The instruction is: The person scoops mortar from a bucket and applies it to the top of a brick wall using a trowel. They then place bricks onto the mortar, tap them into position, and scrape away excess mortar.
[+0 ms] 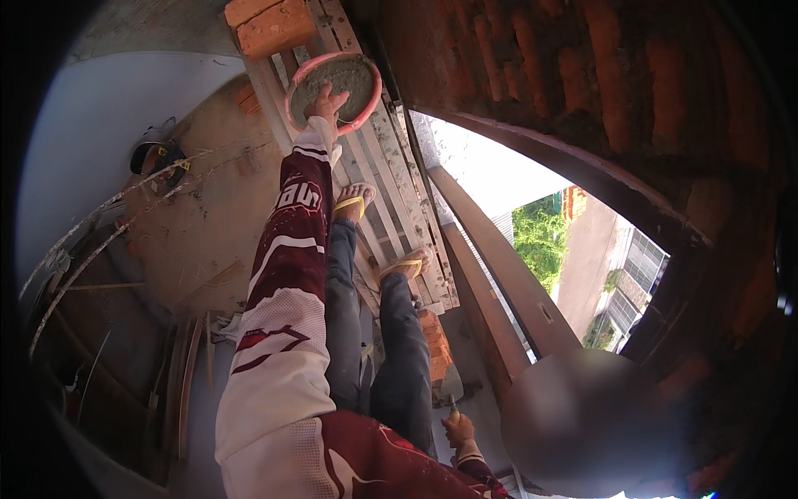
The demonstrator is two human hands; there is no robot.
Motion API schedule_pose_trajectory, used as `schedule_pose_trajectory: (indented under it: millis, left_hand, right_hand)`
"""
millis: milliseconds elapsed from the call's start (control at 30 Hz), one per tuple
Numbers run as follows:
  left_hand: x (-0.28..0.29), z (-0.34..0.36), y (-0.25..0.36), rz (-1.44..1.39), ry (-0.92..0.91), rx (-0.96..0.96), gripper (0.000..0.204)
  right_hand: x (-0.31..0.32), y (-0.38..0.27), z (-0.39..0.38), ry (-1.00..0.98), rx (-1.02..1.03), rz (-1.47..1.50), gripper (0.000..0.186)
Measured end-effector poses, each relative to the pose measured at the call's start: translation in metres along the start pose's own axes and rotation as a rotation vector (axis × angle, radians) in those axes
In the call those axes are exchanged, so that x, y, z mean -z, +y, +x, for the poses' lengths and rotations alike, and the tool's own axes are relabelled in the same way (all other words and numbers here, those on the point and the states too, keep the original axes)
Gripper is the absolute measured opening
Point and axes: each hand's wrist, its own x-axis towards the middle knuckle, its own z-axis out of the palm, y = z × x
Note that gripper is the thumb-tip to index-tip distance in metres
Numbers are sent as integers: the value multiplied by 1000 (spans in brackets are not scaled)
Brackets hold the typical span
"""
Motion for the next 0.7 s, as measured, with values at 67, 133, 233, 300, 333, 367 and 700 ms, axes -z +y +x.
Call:
schedule_pose_trajectory:
  millis: [67, 133, 233, 300, 333, 367, 700]
  left_hand:
    - [-17, -19, -2, 208, 32, -153, 45]
    - [-18, -38, 2, 519, 27, -239, 42]
    - [-18, -58, -8, 585, 29, -318, 42]
    - [-12, -64, -20, 509, -7, -350, 41]
    - [-2, -66, -24, 575, -69, -334, 40]
    - [5, -69, -26, 632, -105, -285, 40]
    - [87, -191, -133, 1361, -358, -322, 36]
  right_hand:
    - [-15, 7, 15, 24, 44, -81, 42]
    - [-20, 10, 27, -15, 121, 31, 34]
    - [-21, 12, 42, -29, 160, 155, 31]
    - [-18, 18, 50, -22, 177, 197, 32]
    - [-16, 23, 56, -12, 183, 202, 32]
    - [-13, 30, 60, -13, 135, 198, 32]
    - [23, 35, 140, 150, 373, -68, 48]
